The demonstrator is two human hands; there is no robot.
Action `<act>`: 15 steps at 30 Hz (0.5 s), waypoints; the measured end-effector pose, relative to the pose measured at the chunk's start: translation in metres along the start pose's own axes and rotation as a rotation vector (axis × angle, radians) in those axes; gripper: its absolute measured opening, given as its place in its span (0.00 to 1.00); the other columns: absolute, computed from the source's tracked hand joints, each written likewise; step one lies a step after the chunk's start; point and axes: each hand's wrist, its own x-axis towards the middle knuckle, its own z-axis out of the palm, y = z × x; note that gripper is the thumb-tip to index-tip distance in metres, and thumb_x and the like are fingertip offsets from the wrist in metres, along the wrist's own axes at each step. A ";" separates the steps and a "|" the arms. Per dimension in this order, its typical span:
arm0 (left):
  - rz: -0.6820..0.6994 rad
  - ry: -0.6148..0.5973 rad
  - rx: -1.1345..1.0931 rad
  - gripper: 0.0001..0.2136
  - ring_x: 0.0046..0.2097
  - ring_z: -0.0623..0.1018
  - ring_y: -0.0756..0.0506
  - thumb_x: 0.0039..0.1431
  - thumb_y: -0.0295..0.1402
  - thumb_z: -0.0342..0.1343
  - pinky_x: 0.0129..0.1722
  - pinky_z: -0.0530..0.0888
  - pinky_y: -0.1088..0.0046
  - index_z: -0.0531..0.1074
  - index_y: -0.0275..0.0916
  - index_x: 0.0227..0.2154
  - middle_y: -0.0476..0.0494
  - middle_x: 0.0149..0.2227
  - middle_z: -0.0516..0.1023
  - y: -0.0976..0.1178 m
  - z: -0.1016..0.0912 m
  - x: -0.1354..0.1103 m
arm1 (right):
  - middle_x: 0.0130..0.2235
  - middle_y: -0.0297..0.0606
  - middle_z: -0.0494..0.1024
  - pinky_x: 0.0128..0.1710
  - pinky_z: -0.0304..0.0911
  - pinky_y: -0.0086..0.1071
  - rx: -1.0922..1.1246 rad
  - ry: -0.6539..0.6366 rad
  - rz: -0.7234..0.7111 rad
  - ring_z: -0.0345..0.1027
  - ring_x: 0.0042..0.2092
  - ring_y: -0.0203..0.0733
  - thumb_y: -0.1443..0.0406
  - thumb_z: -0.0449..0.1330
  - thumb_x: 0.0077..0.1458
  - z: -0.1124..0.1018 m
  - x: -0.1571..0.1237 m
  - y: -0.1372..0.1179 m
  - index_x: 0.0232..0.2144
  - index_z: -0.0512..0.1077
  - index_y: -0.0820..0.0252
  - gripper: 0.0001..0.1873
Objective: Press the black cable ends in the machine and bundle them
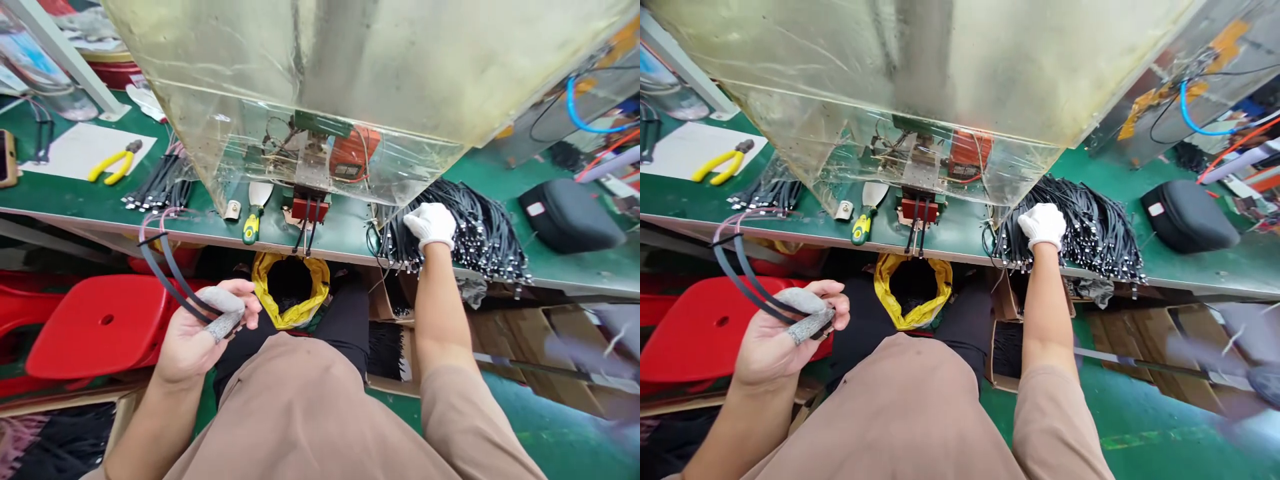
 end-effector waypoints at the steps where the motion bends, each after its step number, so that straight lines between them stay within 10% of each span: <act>1: -0.006 -0.001 0.010 0.08 0.34 0.81 0.44 0.53 0.25 0.67 0.27 0.79 0.71 0.82 0.42 0.36 0.38 0.42 0.82 -0.001 -0.002 0.001 | 0.46 0.60 0.79 0.49 0.67 0.45 0.003 0.022 0.005 0.74 0.50 0.60 0.61 0.59 0.53 0.000 0.000 -0.001 0.42 0.83 0.68 0.20; 9: -0.019 0.020 -0.043 0.07 0.34 0.81 0.45 0.51 0.25 0.69 0.28 0.80 0.71 0.82 0.39 0.34 0.38 0.40 0.81 -0.007 -0.003 0.005 | 0.42 0.52 0.81 0.47 0.65 0.39 0.049 -0.072 -0.042 0.74 0.48 0.54 0.59 0.60 0.52 -0.008 0.002 -0.008 0.35 0.82 0.64 0.16; 15: 0.028 0.015 -0.048 0.07 0.34 0.82 0.45 0.52 0.29 0.69 0.30 0.80 0.71 0.82 0.41 0.36 0.39 0.39 0.82 -0.006 -0.007 0.010 | 0.36 0.43 0.80 0.50 0.66 0.41 0.576 0.249 0.151 0.73 0.41 0.45 0.64 0.62 0.52 -0.033 0.002 0.004 0.36 0.76 0.62 0.09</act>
